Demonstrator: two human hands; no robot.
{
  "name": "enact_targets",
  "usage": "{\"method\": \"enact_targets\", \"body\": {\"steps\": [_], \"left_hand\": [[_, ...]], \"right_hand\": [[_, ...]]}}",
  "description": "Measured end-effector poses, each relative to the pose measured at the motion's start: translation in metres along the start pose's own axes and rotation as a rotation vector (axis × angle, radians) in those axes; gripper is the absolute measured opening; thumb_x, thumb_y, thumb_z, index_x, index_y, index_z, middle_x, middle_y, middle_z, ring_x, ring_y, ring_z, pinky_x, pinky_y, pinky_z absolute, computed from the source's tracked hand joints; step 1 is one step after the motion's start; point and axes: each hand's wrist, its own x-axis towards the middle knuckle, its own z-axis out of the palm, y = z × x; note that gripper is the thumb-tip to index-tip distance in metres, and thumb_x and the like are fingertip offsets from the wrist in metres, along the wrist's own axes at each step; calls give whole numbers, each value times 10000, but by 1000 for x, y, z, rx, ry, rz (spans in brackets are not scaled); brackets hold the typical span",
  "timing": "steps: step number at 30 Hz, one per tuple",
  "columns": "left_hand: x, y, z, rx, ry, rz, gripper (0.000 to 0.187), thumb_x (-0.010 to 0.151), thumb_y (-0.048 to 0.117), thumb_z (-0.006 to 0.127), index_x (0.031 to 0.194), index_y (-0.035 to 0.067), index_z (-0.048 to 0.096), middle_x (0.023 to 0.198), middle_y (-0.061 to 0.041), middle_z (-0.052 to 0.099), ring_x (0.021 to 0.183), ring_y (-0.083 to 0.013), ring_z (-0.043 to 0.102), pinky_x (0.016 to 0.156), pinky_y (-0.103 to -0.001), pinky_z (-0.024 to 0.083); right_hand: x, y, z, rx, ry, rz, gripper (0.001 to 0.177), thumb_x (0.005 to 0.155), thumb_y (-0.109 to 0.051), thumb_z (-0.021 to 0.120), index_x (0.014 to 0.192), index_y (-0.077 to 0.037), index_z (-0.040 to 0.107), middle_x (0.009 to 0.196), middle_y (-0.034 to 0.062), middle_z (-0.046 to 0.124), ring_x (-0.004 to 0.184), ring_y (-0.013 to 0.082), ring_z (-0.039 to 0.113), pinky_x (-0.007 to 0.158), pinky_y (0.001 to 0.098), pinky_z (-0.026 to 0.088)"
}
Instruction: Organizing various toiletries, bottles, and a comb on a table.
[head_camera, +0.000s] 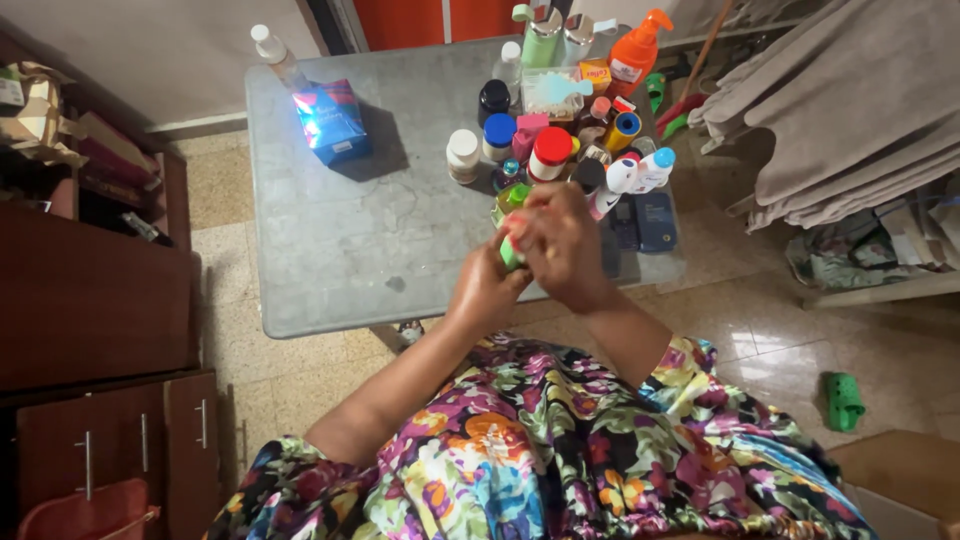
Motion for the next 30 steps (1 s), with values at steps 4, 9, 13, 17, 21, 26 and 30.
{"method": "enact_targets", "body": {"steps": [4, 9, 13, 17, 21, 26, 30], "left_hand": [[-5, 11, -5, -35, 30, 66, 641, 800, 24, 672, 1427, 53, 545, 928, -155, 737, 850, -211, 691, 789, -354, 565], [-12, 9, -4, 34, 160, 396, 518, 892, 54, 693, 1396, 44, 573, 1239, -201, 634, 1158, -344, 637, 1016, -417, 505], [-15, 14, -4, 76, 171, 361, 530, 896, 77, 691, 1406, 55, 553, 1251, -203, 599, 1192, -368, 599, 1040, -429, 486], [-12, 22, -3, 95, 120, 320, 556, 838, 96, 732, 1356, 30, 540, 1199, -192, 636, 1116, -342, 625, 958, -421, 507], [1, -7, -1, -230, -65, 49, 473, 833, 76, 713, 1283, 6, 586, 1021, -117, 714, 883, -215, 678, 785, -364, 556], [11, -57, 7, -336, -116, 17, 359, 865, 45, 706, 1211, -18, 634, 942, -77, 730, 820, -146, 682, 730, -320, 566], [-5, -9, -5, -47, -43, 68, 381, 838, 16, 716, 1211, 15, 639, 909, -100, 727, 812, -151, 665, 709, -328, 551]], "right_hand": [[-26, 32, 33, 319, 120, 296, 126, 1042, -170, 627, 1020, -59, 682, 1048, 98, 606, 999, 231, 599, 899, 360, 489], [-57, 63, 60, 782, 293, 729, 215, 1075, -209, 603, 1036, -20, 698, 963, 16, 685, 913, 86, 595, 865, 272, 480], [-44, 56, 50, 880, 341, 788, 215, 1028, -205, 603, 1044, -12, 699, 977, -2, 721, 918, 78, 632, 873, 252, 488], [-34, 51, 33, 799, 288, 729, 174, 1046, -159, 624, 998, -9, 699, 919, -5, 685, 858, 65, 585, 793, 244, 465], [-21, 25, 16, 597, 197, 621, 128, 1042, -139, 655, 1000, -22, 687, 928, 24, 647, 858, 86, 574, 777, 246, 465], [-1, -19, -1, 224, 49, 243, 139, 1005, -148, 652, 1047, -24, 700, 1058, 98, 641, 966, 200, 640, 823, 291, 519], [0, -18, -2, -14, -7, -64, 149, 980, -158, 673, 1035, -24, 706, 1121, 123, 658, 1054, 305, 654, 917, 374, 527]]}}
